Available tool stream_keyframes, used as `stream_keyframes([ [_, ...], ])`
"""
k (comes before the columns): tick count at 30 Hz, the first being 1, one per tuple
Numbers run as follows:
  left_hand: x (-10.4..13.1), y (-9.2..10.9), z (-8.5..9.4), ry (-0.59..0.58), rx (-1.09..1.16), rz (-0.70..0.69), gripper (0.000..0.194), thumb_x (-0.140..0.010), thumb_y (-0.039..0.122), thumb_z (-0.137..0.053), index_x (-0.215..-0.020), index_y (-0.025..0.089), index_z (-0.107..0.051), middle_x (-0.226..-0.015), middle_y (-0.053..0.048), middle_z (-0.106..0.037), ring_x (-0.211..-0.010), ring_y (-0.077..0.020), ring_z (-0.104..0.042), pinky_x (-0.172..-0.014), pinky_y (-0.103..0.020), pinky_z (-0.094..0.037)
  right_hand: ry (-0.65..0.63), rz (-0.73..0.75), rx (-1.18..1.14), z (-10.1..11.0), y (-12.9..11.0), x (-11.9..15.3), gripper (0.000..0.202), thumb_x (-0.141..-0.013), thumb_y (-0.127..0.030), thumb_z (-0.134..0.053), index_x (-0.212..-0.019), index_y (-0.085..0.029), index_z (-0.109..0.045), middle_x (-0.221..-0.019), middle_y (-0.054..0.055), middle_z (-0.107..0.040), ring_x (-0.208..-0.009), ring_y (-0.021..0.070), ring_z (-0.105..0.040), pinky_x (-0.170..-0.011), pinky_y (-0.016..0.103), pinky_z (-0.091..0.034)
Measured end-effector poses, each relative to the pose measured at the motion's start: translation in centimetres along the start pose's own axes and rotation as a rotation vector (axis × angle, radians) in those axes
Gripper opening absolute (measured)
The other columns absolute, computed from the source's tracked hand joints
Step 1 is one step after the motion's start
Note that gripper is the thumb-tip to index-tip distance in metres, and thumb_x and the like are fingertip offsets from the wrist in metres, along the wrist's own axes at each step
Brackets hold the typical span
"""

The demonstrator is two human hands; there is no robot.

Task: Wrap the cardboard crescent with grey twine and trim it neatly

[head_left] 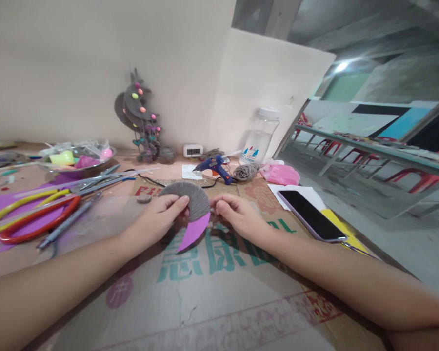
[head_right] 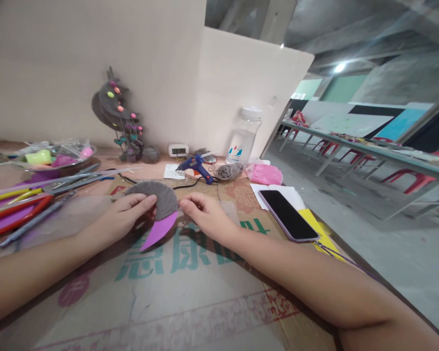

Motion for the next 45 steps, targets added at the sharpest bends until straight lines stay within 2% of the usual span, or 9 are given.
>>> stream_keyframes([
  [9,-0.1,-0.2,0.0,-0.003,-0.003,0.003,0.035,-0.083,0.049,-0.045,-0.066,0.019,-0.054,-0.058,0.003,-0.051,-0.052,-0.0123,-0.047,-0.047,-0.024,-0.034,0.354,0.101,0.174,3.1,-0.1,-0.2,0.023,-0.084,-0.038,-0.053,-0.080,-0.018,-0.063,-0.070,0.000,-0.057,-0.065,0.0115,-0.049,-0.062,0.024,-0.039],
  [13,-0.2,-0.1,0.1,0.012,-0.069,-0.045,0.036,-0.083,0.047,-0.045,-0.062,0.019,-0.053,-0.059,0.003,-0.051,-0.057,-0.0136,-0.050,-0.051,-0.023,-0.038,0.158,0.103,0.313,2.1,0.7,-1.0,0.019,-0.086,-0.029,-0.049,-0.087,-0.018,-0.065,-0.083,0.002,-0.065,-0.076,0.0134,-0.057,-0.070,0.025,-0.042],
  [17,-0.1,0.3,0.0,-0.020,-0.140,-0.059,0.034,-0.082,0.043,-0.047,-0.060,0.018,-0.052,-0.057,0.003,-0.050,-0.055,-0.0124,-0.048,-0.052,-0.023,-0.037,-0.072,0.252,0.532,0.4,0.7,-1.2,0.024,-0.086,-0.025,-0.052,-0.107,-0.019,-0.062,-0.101,0.005,-0.064,-0.092,0.0162,-0.056,-0.084,0.030,-0.042],
  [24,0.1,0.7,-0.5,-0.068,-0.152,-0.026,0.025,-0.077,0.040,-0.054,-0.074,0.016,-0.061,-0.075,-0.003,-0.066,-0.070,-0.0174,-0.060,-0.064,-0.026,-0.045,-0.088,0.335,0.795,0.1,0.7,-0.8,0.025,-0.090,-0.021,-0.043,-0.108,-0.019,-0.060,-0.094,0.007,-0.059,-0.088,0.0179,-0.052,-0.079,0.032,-0.042],
  [28,0.0,0.4,-0.4,-0.071,-0.169,-0.025,0.025,-0.077,0.040,-0.055,-0.073,0.016,-0.061,-0.072,-0.003,-0.066,-0.067,-0.0169,-0.061,-0.062,-0.026,-0.045,0.045,0.295,0.674,1.2,0.2,-1.0,0.021,-0.089,-0.021,-0.042,-0.105,-0.018,-0.056,-0.096,0.007,-0.057,-0.088,0.0175,-0.052,-0.079,0.031,-0.041],
  [32,0.0,0.3,-0.5,-0.078,-0.124,-0.019,0.025,-0.078,0.040,-0.054,-0.071,0.016,-0.060,-0.070,-0.002,-0.064,-0.065,-0.0159,-0.060,-0.062,-0.026,-0.044,0.240,0.291,0.302,2.7,-0.6,-0.8,0.010,-0.091,-0.024,-0.040,-0.096,-0.020,-0.047,-0.089,0.003,-0.055,-0.082,0.0141,-0.052,-0.077,0.029,-0.040],
  [35,0.0,0.3,-0.5,-0.074,-0.112,-0.021,0.025,-0.078,0.040,-0.054,-0.069,0.017,-0.059,-0.067,-0.001,-0.061,-0.063,-0.0146,-0.057,-0.061,-0.025,-0.043,0.215,0.247,0.059,2.3,-0.6,-0.5,0.009,-0.091,-0.027,-0.039,-0.097,-0.021,-0.043,-0.081,0.000,-0.051,-0.074,0.0114,-0.050,-0.074,0.027,-0.041],
  [40,0.0,0.0,-0.5,-0.103,-0.107,-0.053,0.027,-0.080,0.043,-0.053,-0.074,0.017,-0.061,-0.071,-0.001,-0.063,-0.066,-0.0151,-0.057,-0.064,-0.025,-0.043,0.076,0.059,-0.058,0.1,0.0,-0.2,0.019,-0.083,-0.033,-0.051,-0.096,-0.019,-0.051,-0.087,0.002,-0.053,-0.075,0.0115,-0.049,-0.067,0.024,-0.040],
  [45,0.0,-0.2,-0.4,-0.125,-0.161,-0.082,0.029,-0.080,0.046,-0.053,-0.075,0.019,-0.061,-0.070,-0.001,-0.062,-0.064,-0.0145,-0.056,-0.060,-0.024,-0.042,-0.001,-0.007,-0.072,-0.6,0.1,-0.2,0.016,-0.077,-0.031,-0.059,-0.073,-0.017,-0.053,-0.067,-0.004,-0.048,-0.059,0.0078,-0.042,-0.057,0.021,-0.035],
])
Point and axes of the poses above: each hand's wrist, its own x-axis away from the middle knuckle, its own z-axis out of the back of the hand, y = z × x, the point moved 5 cm from there along -x, towards the middle knuckle
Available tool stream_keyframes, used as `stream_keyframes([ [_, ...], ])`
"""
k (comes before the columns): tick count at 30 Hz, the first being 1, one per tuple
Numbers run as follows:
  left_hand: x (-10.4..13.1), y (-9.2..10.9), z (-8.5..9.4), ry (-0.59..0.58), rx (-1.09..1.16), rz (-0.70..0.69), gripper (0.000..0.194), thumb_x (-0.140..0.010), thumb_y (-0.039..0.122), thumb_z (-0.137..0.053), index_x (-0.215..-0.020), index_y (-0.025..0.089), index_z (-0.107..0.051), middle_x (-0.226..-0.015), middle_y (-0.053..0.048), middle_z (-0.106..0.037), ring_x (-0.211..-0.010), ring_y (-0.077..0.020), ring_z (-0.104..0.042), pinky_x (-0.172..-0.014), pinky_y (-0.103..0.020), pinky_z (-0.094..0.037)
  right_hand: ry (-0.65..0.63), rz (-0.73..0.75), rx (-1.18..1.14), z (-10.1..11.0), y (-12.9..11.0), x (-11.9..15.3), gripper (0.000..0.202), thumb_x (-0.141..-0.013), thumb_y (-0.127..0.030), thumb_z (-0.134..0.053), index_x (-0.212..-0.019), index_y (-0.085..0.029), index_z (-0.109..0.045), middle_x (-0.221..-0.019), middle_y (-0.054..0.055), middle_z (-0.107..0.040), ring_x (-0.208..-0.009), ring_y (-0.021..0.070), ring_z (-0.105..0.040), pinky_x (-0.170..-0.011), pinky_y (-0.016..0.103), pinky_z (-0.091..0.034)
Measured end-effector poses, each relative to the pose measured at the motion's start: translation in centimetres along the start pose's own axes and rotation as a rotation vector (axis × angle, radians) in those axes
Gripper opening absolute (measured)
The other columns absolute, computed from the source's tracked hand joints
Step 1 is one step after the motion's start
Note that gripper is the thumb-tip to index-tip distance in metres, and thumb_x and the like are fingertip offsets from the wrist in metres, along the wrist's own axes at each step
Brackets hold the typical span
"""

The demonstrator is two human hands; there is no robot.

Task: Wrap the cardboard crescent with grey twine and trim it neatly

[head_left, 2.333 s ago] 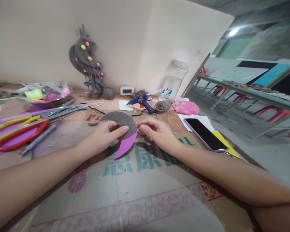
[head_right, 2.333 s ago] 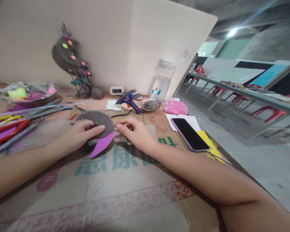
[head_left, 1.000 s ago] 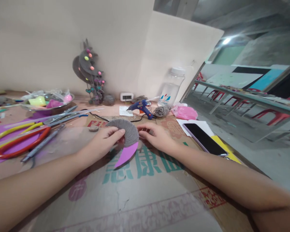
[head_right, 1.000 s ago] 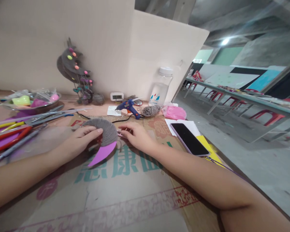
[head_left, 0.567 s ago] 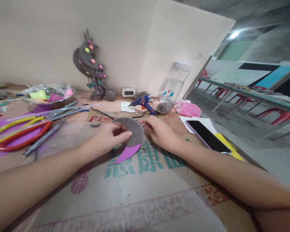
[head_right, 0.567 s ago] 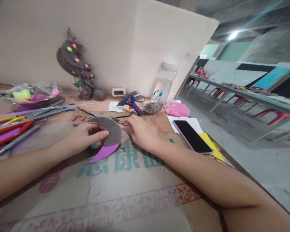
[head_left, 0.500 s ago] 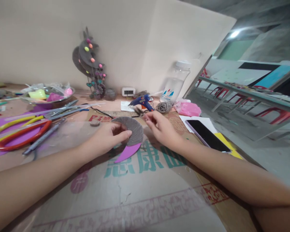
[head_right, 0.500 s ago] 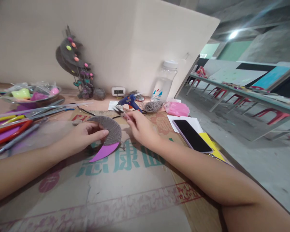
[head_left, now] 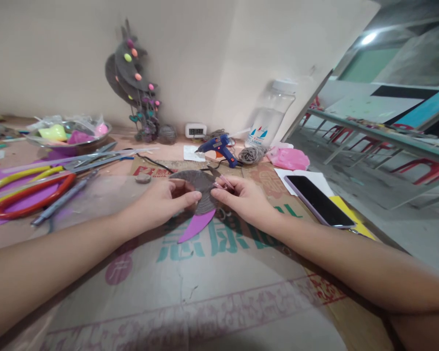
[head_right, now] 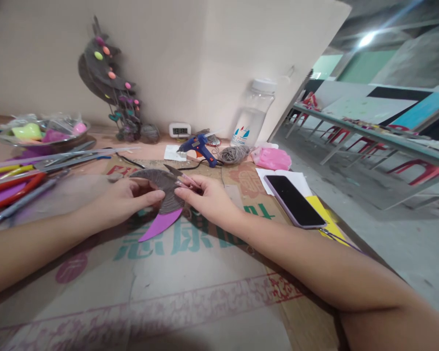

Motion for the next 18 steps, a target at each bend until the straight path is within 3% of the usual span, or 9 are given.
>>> stream_keyframes([
  [7,0.1,0.4,0.4,0.093,0.178,-0.011,0.033,-0.082,0.048,-0.049,-0.068,0.018,-0.057,-0.066,0.000,-0.059,-0.063,-0.0144,-0.055,-0.061,-0.024,-0.044,-0.099,0.014,-0.037,-0.5,0.1,0.1,0.017,-0.077,-0.030,-0.058,-0.071,-0.016,-0.051,-0.062,-0.005,-0.043,-0.056,0.0064,-0.039,-0.052,0.020,-0.031],
  [11,0.2,0.4,0.4,0.090,0.209,0.054,0.034,-0.082,0.045,-0.051,-0.065,0.016,-0.057,-0.065,-0.002,-0.060,-0.061,-0.0143,-0.056,-0.057,-0.024,-0.044,-0.127,0.030,-0.036,-0.7,0.5,0.0,0.016,-0.079,-0.031,-0.057,-0.075,-0.016,-0.052,-0.065,-0.005,-0.046,-0.058,0.0070,-0.042,-0.055,0.020,-0.034],
  [13,0.1,0.4,0.5,0.099,0.238,0.055,0.032,-0.082,0.044,-0.051,-0.067,0.016,-0.056,-0.065,-0.001,-0.060,-0.060,-0.0138,-0.056,-0.055,-0.024,-0.044,-0.087,0.062,0.003,-0.2,0.4,-0.1,0.016,-0.080,-0.032,-0.058,-0.078,-0.016,-0.053,-0.068,-0.004,-0.048,-0.061,0.0074,-0.044,-0.057,0.020,-0.036],
  [18,0.0,0.1,0.5,0.124,0.150,0.008,0.030,-0.083,0.045,-0.050,-0.071,0.017,-0.054,-0.063,0.001,-0.058,-0.057,-0.0121,-0.054,-0.052,-0.022,-0.040,0.158,0.263,0.263,2.6,-1.9,0.0,0.021,-0.086,-0.034,-0.051,-0.075,-0.016,-0.052,-0.066,-0.004,-0.048,-0.059,0.0072,-0.043,-0.058,0.020,-0.036],
])
Point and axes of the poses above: each hand's wrist, its own x-axis away from the middle knuckle, its own z-axis out of the back of the hand, y = z × x, the point moved 5 cm from there along -x, towards the middle knuckle
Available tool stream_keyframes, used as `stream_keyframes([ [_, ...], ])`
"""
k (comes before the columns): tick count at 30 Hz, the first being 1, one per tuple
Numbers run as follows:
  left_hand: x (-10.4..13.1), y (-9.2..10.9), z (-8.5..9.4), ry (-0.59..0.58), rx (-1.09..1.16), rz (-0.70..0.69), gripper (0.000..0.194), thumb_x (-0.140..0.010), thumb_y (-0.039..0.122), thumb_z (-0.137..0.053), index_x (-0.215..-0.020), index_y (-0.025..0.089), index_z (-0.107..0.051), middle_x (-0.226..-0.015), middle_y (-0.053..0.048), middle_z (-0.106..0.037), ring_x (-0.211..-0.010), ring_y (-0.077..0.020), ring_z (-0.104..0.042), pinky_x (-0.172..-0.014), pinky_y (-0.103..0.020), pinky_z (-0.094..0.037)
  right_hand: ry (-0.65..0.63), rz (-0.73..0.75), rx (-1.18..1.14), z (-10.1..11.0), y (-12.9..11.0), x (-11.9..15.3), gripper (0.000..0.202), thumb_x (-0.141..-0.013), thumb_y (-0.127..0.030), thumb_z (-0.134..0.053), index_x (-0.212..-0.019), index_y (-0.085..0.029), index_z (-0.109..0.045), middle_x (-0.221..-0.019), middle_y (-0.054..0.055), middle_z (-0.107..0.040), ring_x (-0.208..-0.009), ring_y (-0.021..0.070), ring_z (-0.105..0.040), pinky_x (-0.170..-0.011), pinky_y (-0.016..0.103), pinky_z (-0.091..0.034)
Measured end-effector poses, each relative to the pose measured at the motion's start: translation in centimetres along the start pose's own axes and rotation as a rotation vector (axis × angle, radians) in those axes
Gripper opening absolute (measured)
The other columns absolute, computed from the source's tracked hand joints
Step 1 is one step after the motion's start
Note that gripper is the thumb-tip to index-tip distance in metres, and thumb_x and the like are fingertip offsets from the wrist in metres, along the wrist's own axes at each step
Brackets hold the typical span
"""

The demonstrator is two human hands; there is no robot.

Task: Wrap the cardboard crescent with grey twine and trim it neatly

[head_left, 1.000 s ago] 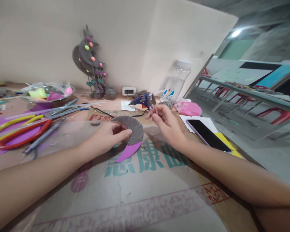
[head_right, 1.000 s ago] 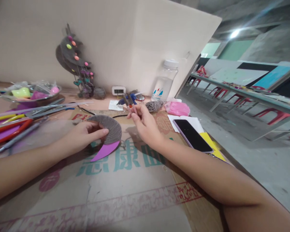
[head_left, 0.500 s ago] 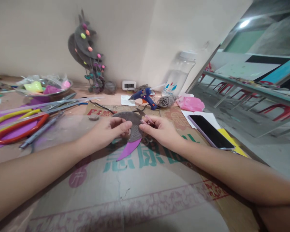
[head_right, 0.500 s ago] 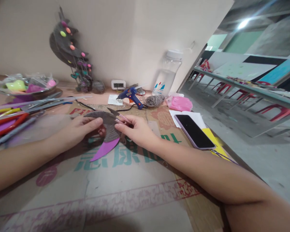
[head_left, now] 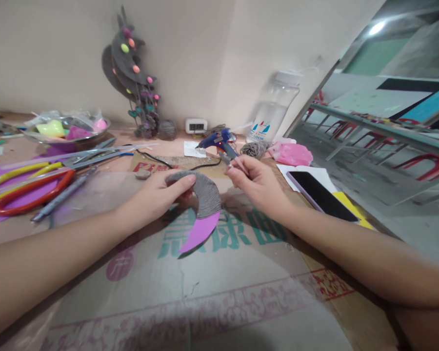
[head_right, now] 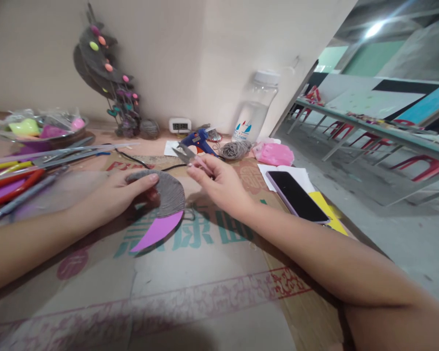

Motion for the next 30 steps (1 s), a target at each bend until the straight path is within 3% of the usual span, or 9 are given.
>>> stream_keyframes([
  [3,0.0,0.1,0.1,0.013,-0.075,-0.029,0.031,-0.084,0.044,-0.048,-0.070,0.017,-0.054,-0.063,0.001,-0.057,-0.058,-0.0121,-0.054,-0.053,-0.022,-0.040,-0.111,0.067,0.220,0.4,-0.9,0.2,0.023,-0.091,-0.028,-0.043,-0.076,-0.015,-0.055,-0.063,-0.002,-0.052,-0.057,0.0081,-0.047,-0.055,0.021,-0.036],
  [6,0.1,0.5,0.2,0.006,-0.134,-0.046,0.032,-0.086,0.044,-0.045,-0.071,0.017,-0.055,-0.064,0.001,-0.058,-0.058,-0.0123,-0.052,-0.053,-0.023,-0.039,-0.240,0.217,0.422,-0.3,-1.9,1.1,0.026,-0.093,-0.025,-0.037,-0.104,-0.016,-0.058,-0.087,0.004,-0.063,-0.076,0.0128,-0.056,-0.066,0.024,-0.041],
  [9,0.2,0.8,0.2,0.001,-0.173,-0.053,0.032,-0.086,0.044,-0.044,-0.073,0.017,-0.056,-0.063,0.001,-0.057,-0.056,-0.0118,-0.050,-0.052,-0.022,-0.038,-0.268,0.345,0.574,-1.1,-2.4,1.9,0.039,-0.094,-0.037,-0.032,-0.121,-0.017,-0.051,-0.105,0.009,-0.060,-0.090,0.0186,-0.056,-0.073,0.030,-0.042],
  [12,0.1,0.9,0.2,0.015,-0.195,-0.061,0.032,-0.086,0.043,-0.045,-0.071,0.017,-0.055,-0.061,0.002,-0.057,-0.056,-0.0116,-0.050,-0.053,-0.022,-0.039,-0.261,0.364,0.629,-1.7,-1.9,2.2,0.047,-0.095,-0.043,-0.027,-0.130,-0.018,-0.044,-0.107,0.010,-0.058,-0.089,0.0195,-0.055,-0.071,0.031,-0.043],
  [20,0.2,0.9,0.1,0.001,-0.220,-0.071,0.034,-0.086,0.043,-0.042,-0.073,0.017,-0.058,-0.060,0.001,-0.060,-0.054,-0.0125,-0.051,-0.051,-0.023,-0.039,-0.177,0.477,0.609,-2.0,-0.9,1.9,0.028,-0.091,-0.031,-0.045,-0.113,-0.016,-0.053,-0.093,0.006,-0.062,-0.084,0.0175,-0.055,-0.074,0.029,-0.042],
  [30,0.2,1.2,0.2,0.011,-0.272,-0.064,0.034,-0.086,0.040,-0.042,-0.064,0.017,-0.054,-0.058,0.003,-0.057,-0.054,-0.0120,-0.049,-0.052,-0.023,-0.037,-0.197,0.491,0.704,-2.2,-1.0,2.0,0.023,-0.091,-0.027,-0.045,-0.108,-0.017,-0.056,-0.088,0.005,-0.062,-0.081,0.0169,-0.053,-0.070,0.029,-0.041],
])
Point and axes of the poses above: each hand's wrist, its own x-axis away from the middle knuckle, its own z-axis out of the back of the hand, y = z × x, the point moved 5 cm from there along -x, towards the middle knuckle
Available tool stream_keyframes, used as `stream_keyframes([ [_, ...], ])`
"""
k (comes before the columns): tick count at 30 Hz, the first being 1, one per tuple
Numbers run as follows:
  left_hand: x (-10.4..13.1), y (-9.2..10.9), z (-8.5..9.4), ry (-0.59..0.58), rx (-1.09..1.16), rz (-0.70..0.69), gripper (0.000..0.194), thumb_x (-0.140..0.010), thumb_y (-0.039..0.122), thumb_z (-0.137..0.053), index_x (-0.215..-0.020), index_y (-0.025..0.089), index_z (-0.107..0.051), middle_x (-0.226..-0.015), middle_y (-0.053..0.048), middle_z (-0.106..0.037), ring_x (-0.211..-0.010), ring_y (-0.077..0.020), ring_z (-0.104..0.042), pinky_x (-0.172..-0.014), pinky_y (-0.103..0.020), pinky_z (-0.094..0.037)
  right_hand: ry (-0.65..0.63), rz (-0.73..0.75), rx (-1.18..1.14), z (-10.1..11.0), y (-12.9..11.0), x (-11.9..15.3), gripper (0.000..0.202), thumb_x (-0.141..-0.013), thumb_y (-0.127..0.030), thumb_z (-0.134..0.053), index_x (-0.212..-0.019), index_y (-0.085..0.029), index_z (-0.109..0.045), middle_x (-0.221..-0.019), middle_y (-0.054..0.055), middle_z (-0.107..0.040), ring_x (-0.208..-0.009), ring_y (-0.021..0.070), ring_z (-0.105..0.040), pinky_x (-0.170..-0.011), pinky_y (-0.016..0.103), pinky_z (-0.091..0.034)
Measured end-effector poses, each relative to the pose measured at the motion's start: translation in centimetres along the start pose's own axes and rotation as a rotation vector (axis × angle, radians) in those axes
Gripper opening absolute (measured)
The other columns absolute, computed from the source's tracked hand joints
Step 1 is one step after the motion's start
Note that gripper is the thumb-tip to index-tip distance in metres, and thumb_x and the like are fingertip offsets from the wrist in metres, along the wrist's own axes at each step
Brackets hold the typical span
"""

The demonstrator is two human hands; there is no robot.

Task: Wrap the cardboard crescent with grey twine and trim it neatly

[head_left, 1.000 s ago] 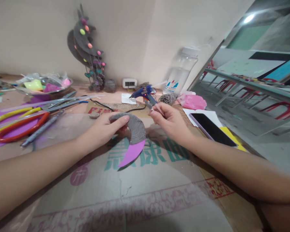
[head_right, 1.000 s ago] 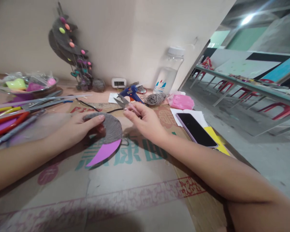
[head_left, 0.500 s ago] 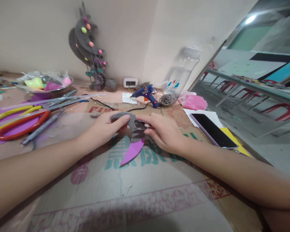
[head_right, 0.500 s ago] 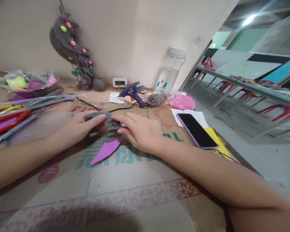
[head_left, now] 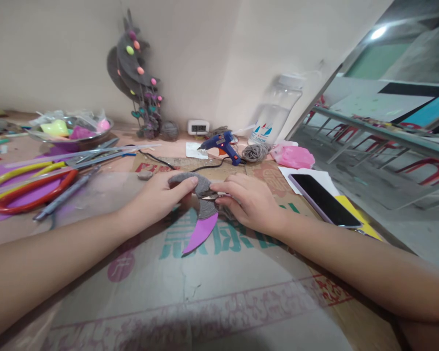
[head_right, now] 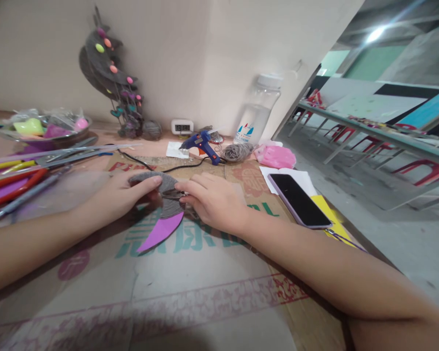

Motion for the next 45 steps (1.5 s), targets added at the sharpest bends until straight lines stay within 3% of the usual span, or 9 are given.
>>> stream_keyframes([
  [8,0.02,-0.05,0.01,0.006,-0.032,-0.008,0.034,-0.085,0.039,-0.042,-0.063,0.018,-0.056,-0.059,0.002,-0.058,-0.058,-0.0140,-0.052,-0.056,-0.024,-0.038,0.021,0.044,0.036,0.09,-0.48,-0.16,0.022,-0.092,-0.026,-0.043,-0.102,-0.016,-0.059,-0.079,0.004,-0.061,-0.074,0.0158,-0.052,-0.064,0.027,-0.037],
  [22,0.08,0.13,-0.01,-0.007,-0.032,-0.020,0.033,-0.086,0.038,-0.044,-0.062,0.018,-0.056,-0.058,0.003,-0.058,-0.056,-0.0128,-0.050,-0.055,-0.023,-0.037,-0.023,-0.004,-0.109,-0.19,0.01,0.04,0.024,-0.091,-0.029,-0.043,-0.107,-0.017,-0.057,-0.088,0.006,-0.062,-0.078,0.0157,-0.053,-0.068,0.026,-0.039],
  [36,0.01,0.16,0.01,-0.002,-0.037,-0.007,0.031,-0.084,0.038,-0.044,-0.062,0.019,-0.057,-0.058,0.003,-0.058,-0.054,-0.0130,-0.049,-0.052,-0.023,-0.036,-0.020,0.001,-0.070,-0.27,0.03,0.01,0.023,-0.092,-0.027,-0.043,-0.104,-0.018,-0.060,-0.083,0.004,-0.062,-0.076,0.0151,-0.053,-0.066,0.026,-0.038],
  [45,-0.01,-0.05,-0.13,-0.014,-0.021,-0.007,0.031,-0.084,0.039,-0.044,-0.063,0.019,-0.056,-0.059,0.003,-0.059,-0.057,-0.0138,-0.051,-0.054,-0.023,-0.038,0.038,0.034,-0.072,0.23,-0.14,0.13,0.022,-0.091,-0.026,-0.044,-0.105,-0.017,-0.059,-0.080,0.004,-0.061,-0.073,0.0140,-0.052,-0.064,0.025,-0.038],
])
Point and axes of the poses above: each hand's wrist, its own x-axis away from the middle knuckle, its own z-axis out of the back of the hand, y = z × x, the point moved 5 cm from there along -x, towards the middle knuckle
